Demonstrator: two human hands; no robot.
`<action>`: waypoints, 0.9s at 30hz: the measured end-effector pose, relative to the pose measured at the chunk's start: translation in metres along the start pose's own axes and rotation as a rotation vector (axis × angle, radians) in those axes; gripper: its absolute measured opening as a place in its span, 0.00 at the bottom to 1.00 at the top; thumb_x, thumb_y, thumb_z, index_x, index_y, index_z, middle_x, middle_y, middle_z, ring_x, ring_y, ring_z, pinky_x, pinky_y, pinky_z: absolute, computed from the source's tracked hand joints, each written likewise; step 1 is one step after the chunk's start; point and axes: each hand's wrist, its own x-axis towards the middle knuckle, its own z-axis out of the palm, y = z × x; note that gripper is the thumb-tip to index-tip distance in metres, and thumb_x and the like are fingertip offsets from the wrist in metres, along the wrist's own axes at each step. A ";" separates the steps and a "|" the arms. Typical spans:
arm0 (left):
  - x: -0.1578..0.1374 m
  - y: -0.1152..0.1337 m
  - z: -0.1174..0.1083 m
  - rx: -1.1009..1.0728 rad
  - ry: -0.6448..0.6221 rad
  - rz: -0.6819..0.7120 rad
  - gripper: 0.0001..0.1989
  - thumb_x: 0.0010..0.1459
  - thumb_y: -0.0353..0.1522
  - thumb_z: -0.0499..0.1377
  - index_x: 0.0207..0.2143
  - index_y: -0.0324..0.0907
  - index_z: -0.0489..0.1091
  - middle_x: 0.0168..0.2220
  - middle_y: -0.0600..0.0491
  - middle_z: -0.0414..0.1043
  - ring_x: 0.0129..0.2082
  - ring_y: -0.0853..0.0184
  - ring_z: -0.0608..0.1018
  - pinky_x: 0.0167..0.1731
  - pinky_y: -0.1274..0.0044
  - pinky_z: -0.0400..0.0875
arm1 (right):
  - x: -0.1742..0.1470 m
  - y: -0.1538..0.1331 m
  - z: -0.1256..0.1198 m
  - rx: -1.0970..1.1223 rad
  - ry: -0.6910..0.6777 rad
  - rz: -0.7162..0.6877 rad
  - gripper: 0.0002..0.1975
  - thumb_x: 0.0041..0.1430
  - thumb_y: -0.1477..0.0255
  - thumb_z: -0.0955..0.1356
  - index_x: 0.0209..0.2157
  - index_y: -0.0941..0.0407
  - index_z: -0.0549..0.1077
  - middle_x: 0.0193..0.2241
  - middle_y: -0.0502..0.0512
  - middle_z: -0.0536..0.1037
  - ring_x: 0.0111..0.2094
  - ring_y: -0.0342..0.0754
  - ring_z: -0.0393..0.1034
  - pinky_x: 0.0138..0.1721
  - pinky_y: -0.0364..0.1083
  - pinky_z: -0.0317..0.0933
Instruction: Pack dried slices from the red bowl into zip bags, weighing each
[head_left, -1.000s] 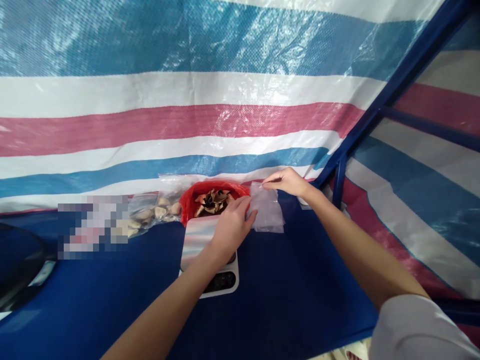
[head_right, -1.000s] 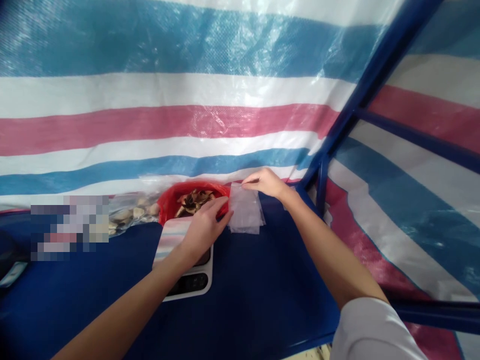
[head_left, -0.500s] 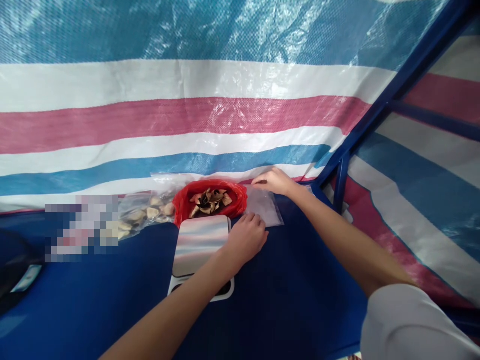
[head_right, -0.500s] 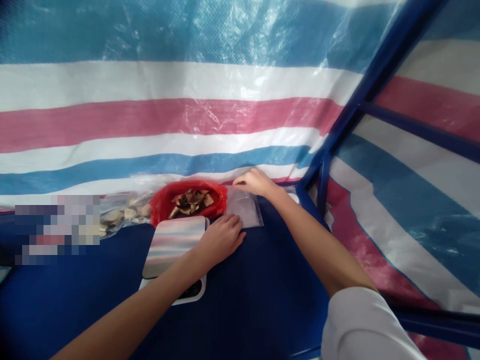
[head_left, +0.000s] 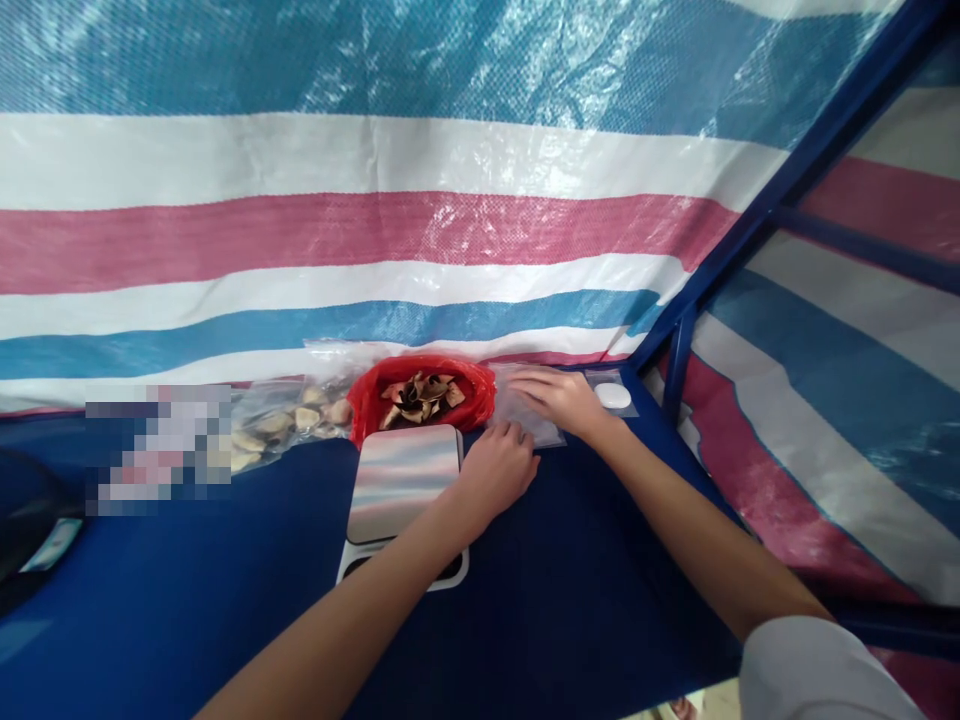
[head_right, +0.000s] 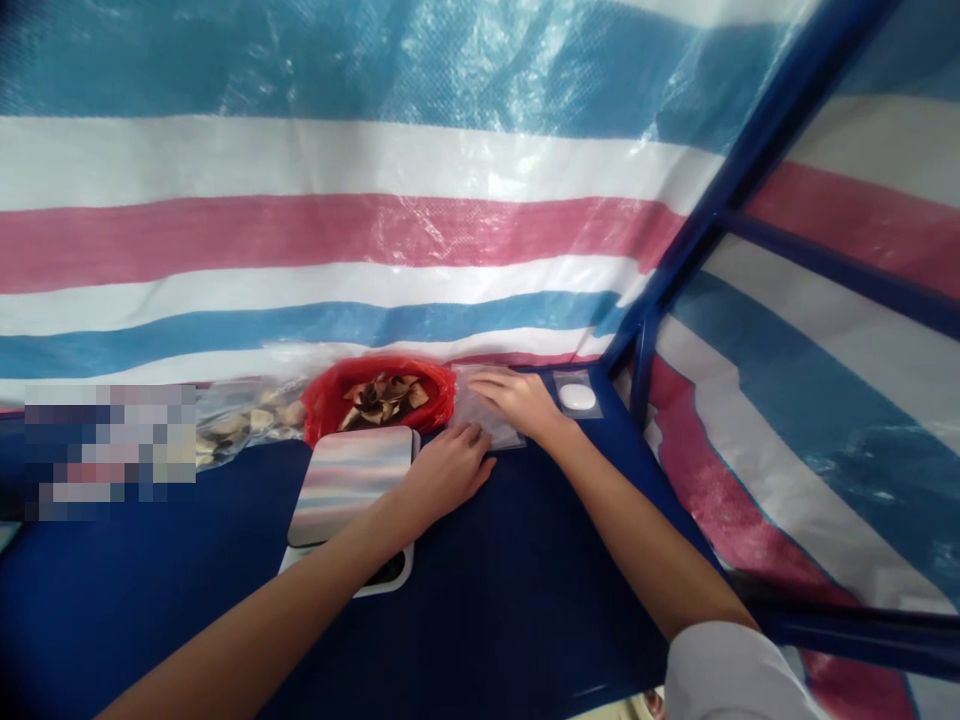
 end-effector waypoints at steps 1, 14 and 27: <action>0.000 0.000 0.001 -0.003 0.002 0.001 0.14 0.66 0.35 0.55 0.43 0.33 0.75 0.40 0.39 0.77 0.44 0.52 0.78 0.44 0.65 0.73 | -0.002 0.001 0.006 -0.014 0.000 -0.014 0.16 0.70 0.69 0.63 0.49 0.51 0.81 0.53 0.53 0.79 0.57 0.53 0.73 0.60 0.50 0.66; -0.005 -0.009 0.003 -0.037 0.026 0.003 0.16 0.67 0.36 0.55 0.44 0.32 0.75 0.45 0.35 0.76 0.49 0.49 0.77 0.50 0.63 0.71 | -0.007 0.024 0.041 -0.083 -0.106 -0.128 0.20 0.70 0.68 0.63 0.60 0.55 0.73 0.63 0.61 0.69 0.66 0.58 0.60 0.68 0.60 0.54; -0.005 -0.013 0.006 -0.024 0.028 0.005 0.17 0.68 0.36 0.54 0.47 0.31 0.74 0.49 0.34 0.75 0.53 0.51 0.76 0.52 0.65 0.71 | -0.002 0.029 0.035 -0.052 -0.108 -0.102 0.18 0.69 0.68 0.64 0.57 0.53 0.76 0.61 0.57 0.73 0.65 0.56 0.63 0.68 0.58 0.55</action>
